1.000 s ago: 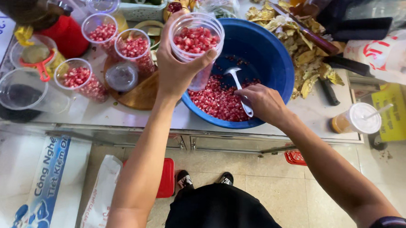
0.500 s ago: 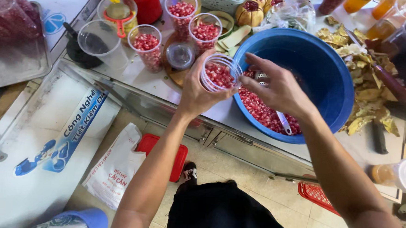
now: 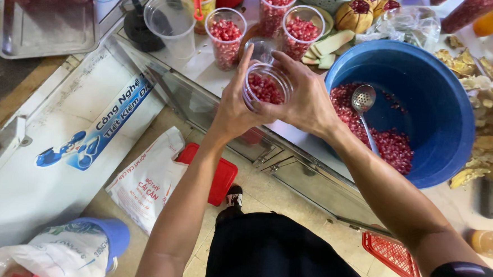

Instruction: The person fills plastic cups with pomegranate seeds from a large blue bowl using a slotted spoon and then places plastic lids on the filled cups.

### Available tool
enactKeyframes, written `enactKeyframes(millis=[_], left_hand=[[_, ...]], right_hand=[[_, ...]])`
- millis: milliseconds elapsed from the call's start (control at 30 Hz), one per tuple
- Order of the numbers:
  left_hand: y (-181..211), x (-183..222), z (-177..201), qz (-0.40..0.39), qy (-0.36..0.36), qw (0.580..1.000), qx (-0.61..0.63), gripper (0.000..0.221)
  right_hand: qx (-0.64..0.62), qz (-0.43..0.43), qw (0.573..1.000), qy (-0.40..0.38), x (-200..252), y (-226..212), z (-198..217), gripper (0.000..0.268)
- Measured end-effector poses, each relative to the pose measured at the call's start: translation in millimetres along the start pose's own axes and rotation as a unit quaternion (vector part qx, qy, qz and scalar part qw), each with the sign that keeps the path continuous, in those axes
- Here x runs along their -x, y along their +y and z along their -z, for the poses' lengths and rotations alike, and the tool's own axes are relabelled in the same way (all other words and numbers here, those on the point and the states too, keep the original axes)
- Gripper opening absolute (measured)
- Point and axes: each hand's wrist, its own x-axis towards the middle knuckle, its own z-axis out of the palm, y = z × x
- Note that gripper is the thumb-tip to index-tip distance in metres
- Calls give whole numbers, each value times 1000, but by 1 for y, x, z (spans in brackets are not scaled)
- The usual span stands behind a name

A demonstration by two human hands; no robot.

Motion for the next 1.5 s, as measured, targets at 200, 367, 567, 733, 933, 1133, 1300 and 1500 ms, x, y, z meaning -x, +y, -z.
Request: enactKeyframes(millis=[200,367,567,733,933,1133,1300,1500], left_hand=[[-14,35,31,156,28,987,-4,129],[-23,43,48,240,35,968,-65,124],[-31,39,55,236,19,971,45,119],[-30,36,48,234,15,969,77,121],[-26,20,28,198,-27,975,95,118],[-17,0,-19,108,-109,979,136,107],[-7,-24,-67,133,-146,975,105,98],[-7,-48,-105,154,-139,973,97,99]], right_hand=[[-15,4,1000,12,-36,-21,25,91],[185,32,981,45,-60,2,24,89],[189,-48,978,68,-55,57,-28,83],[243,-7,967,81,-57,65,-34,90],[256,-9,963,86,-39,43,-9,75],[276,-187,940,68,41,92,88,28],[316,-294,881,-194,129,149,128,34],[266,-233,899,-257,172,172,132,34]])
